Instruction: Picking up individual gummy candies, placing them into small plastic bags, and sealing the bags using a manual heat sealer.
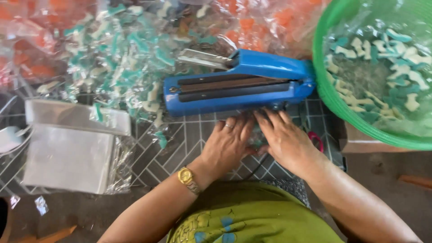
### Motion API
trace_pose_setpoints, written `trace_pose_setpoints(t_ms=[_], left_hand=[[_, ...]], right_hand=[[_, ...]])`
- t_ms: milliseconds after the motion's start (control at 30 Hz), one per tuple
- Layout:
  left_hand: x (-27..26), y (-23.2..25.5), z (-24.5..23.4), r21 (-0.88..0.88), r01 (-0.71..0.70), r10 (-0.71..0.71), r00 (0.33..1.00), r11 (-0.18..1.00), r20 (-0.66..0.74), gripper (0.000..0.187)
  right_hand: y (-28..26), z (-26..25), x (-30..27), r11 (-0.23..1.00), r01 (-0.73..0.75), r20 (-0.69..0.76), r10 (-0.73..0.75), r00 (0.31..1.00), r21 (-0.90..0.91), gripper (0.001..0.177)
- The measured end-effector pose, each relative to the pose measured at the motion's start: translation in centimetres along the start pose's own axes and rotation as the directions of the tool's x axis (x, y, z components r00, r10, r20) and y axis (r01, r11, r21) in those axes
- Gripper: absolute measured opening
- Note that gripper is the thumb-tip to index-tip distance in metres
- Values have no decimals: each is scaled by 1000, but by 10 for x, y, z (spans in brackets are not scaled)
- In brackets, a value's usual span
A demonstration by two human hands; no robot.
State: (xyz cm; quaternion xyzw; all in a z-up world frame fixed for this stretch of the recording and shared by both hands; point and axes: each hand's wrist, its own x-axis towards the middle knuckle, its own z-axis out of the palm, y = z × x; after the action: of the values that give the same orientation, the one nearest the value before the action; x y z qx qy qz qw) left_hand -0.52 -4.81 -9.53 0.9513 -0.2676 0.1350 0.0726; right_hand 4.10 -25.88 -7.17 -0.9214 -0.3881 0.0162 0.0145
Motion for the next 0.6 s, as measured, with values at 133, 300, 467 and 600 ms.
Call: trace_pose_setpoints(t_ms=[133, 300, 467, 600], left_hand=[[-11, -4, 33, -15, 5, -6, 998, 1000, -57, 55], [-7, 11, 26, 31, 54, -50, 993, 998, -104, 27], [-9, 7, 22, -122, 248, -257, 965, 961, -56, 19], [-18, 0, -66, -678, 264, -351, 936, 686, 10, 19]], right_hand=[[-3, -1, 7, 999, -22, 13, 22, 1000, 29, 95], [0, 18, 5, 992, -38, 5, 37, 999, 122, 63], [-6, 29, 16, 969, -43, -146, 80, 986, 242, 51], [-49, -52, 28, 772, -78, 20, 84, 996, 631, 58]])
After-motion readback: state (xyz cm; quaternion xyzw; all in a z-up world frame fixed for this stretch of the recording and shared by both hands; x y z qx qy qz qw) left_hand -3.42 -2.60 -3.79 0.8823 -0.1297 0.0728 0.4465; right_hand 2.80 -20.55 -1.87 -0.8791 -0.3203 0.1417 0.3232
